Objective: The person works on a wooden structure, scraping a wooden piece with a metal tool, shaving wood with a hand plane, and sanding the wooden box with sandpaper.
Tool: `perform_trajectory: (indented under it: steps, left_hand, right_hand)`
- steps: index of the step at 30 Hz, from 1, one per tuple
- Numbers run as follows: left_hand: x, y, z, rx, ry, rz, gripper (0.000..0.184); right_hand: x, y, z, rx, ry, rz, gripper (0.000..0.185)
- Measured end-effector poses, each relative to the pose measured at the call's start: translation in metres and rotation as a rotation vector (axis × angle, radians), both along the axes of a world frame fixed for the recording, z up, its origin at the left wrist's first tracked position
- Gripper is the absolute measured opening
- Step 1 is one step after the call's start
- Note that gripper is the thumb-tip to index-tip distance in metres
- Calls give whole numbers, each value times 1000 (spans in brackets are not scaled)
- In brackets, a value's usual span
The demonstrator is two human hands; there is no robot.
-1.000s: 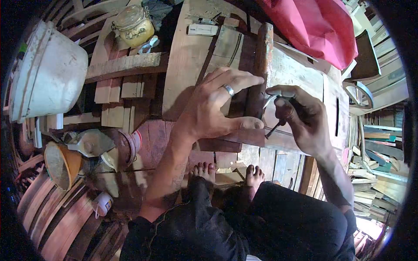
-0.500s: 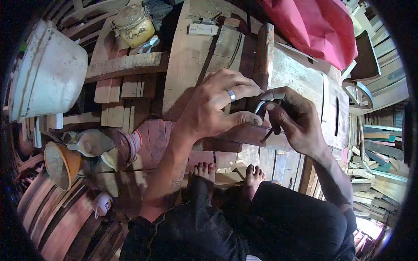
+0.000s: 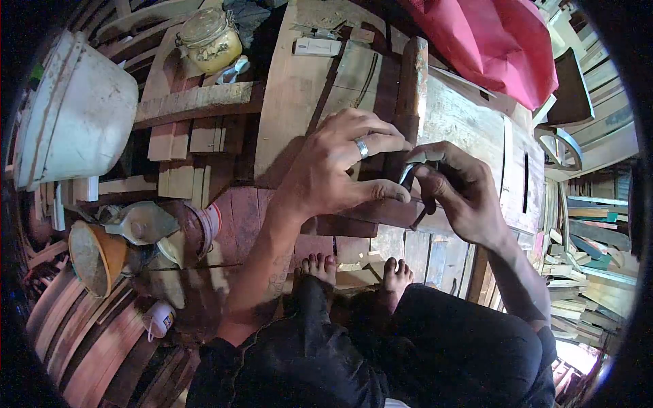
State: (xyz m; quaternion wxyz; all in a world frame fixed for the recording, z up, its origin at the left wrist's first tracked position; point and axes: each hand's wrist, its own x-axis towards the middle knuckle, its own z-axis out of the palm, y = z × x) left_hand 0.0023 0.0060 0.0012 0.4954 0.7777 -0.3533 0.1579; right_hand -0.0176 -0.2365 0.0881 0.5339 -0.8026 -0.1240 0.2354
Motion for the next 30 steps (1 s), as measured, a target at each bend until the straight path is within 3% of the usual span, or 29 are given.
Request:
perform_trajectory:
  steps: [12, 30]
  left_hand:
    - [-1, -1, 1, -11, 77, 12, 58]
    - [1, -2, -3, -15, -15, 24, 52]
  right_hand:
    - [0, 1, -3, 74, -39, -37, 22]
    - [0, 4, 3, -2, -9, -58, 22]
